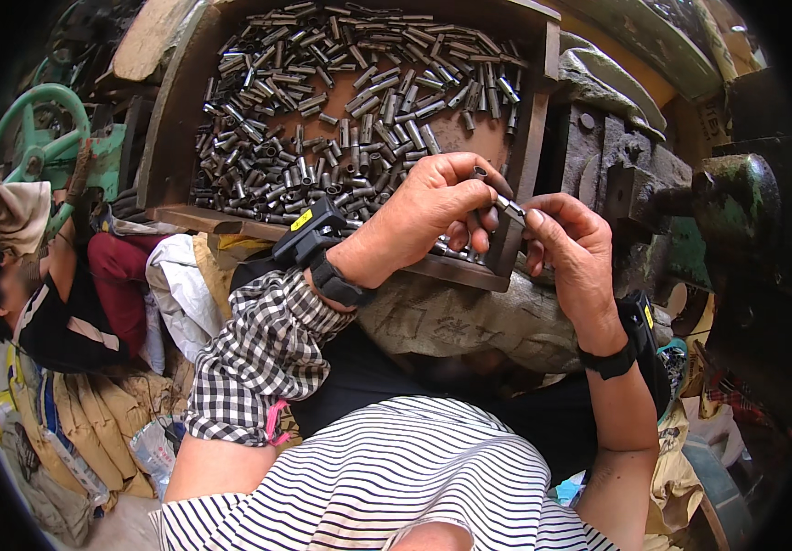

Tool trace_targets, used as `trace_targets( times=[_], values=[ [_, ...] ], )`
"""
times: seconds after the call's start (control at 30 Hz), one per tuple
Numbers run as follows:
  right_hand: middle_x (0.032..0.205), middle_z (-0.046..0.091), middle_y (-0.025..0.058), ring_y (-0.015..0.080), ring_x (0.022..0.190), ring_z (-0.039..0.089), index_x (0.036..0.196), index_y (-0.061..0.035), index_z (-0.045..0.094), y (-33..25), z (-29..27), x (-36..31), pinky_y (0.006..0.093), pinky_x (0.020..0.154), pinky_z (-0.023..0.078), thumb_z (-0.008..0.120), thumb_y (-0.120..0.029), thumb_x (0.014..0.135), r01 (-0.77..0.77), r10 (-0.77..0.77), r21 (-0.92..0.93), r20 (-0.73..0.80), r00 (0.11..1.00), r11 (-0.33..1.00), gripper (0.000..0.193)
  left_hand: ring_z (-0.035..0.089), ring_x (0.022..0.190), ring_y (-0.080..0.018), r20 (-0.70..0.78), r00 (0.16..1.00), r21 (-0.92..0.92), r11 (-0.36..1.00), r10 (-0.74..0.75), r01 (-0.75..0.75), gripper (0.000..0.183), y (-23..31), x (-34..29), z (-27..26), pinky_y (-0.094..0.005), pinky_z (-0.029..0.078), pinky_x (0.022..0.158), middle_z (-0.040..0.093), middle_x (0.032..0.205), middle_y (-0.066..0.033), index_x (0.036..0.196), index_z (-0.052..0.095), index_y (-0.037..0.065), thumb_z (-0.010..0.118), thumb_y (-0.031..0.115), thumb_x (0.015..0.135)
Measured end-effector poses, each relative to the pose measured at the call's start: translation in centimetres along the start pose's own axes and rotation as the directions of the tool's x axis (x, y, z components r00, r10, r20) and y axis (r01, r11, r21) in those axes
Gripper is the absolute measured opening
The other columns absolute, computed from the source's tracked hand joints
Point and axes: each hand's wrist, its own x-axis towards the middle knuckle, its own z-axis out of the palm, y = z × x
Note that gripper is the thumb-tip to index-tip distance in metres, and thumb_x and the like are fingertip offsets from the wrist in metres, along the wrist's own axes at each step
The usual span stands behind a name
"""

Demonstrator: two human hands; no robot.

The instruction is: Operating a manual press machine to process and measure small metal cylindrical components.

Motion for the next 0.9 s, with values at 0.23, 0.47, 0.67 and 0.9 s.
trace_targets(
  times=[0.23, 0.47, 0.67, 0.9],
  values=[
    [0.071, 0.06, 0.0019, 0.0056, 0.054, 0.054, 0.09, 0.0011, 0.062, 0.4, -0.6, 0.4, 0.0177, 0.047, 0.044, 0.064, -0.012, 0.086, 0.012, -0.012, 0.038, 0.004, 1.0, 0.999, 0.014, 0.062, 0.057, -0.0095, 0.041, 0.999, 0.042, 0.999, 0.004, -0.005, 0.022, 0.0, -0.1, 0.0, -0.0149, 0.046, 0.045, 0.064, 0.078, -0.0074, 0.104, 0.056, -0.001, 0.056, 0.015, 0.09],
    [0.071, 0.061, 0.0031, 0.0074, 0.053, 0.057, 0.084, -0.0008, 0.061, 0.3, -0.6, 0.5, 0.018, 0.047, 0.046, 0.067, -0.011, 0.083, -0.032, 0.035, 0.098, -0.026, 0.999, 0.995, 0.012, 0.064, 0.061, -0.0115, 0.035, 0.997, -0.049, 0.996, -0.074, 0.076, 0.025, -0.4, -0.2, 0.0, -0.0178, 0.049, 0.049, 0.065, 0.081, -0.0098, 0.107, 0.054, -0.003, 0.056, 0.017, 0.092],
    [0.07, 0.061, 0.0028, 0.0068, 0.053, 0.057, 0.08, -0.0021, 0.06, -0.3, -1.5, 0.4, 0.0186, 0.046, 0.047, 0.069, -0.011, 0.081, -0.176, 0.171, 0.19, 0.045, 0.984, 0.966, 0.013, 0.065, 0.064, -0.0095, 0.053, 0.997, 0.326, 0.943, 0.05, -0.065, 0.018, -0.2, -1.1, 2.2, -0.0184, 0.051, 0.052, 0.064, 0.079, -0.0049, 0.102, 0.056, -0.002, 0.052, 0.013, 0.093],
    [0.07, 0.058, 0.001, 0.0067, 0.054, 0.057, 0.082, -0.0033, 0.06, -0.7, -2.4, 0.3, 0.0228, 0.047, 0.05, 0.07, -0.013, 0.08, -0.366, 0.301, 0.209, 0.287, 0.909, 0.907, 0.013, 0.064, 0.059, -0.0115, 0.137, 0.978, 0.431, 0.899, -0.156, 0.082, 0.017, 1.6, -1.6, 1.8, -0.0187, 0.049, 0.047, 0.063, 0.074, -0.006, 0.1, 0.058, -0.002, 0.061, 0.007, 0.086]
  ],
)
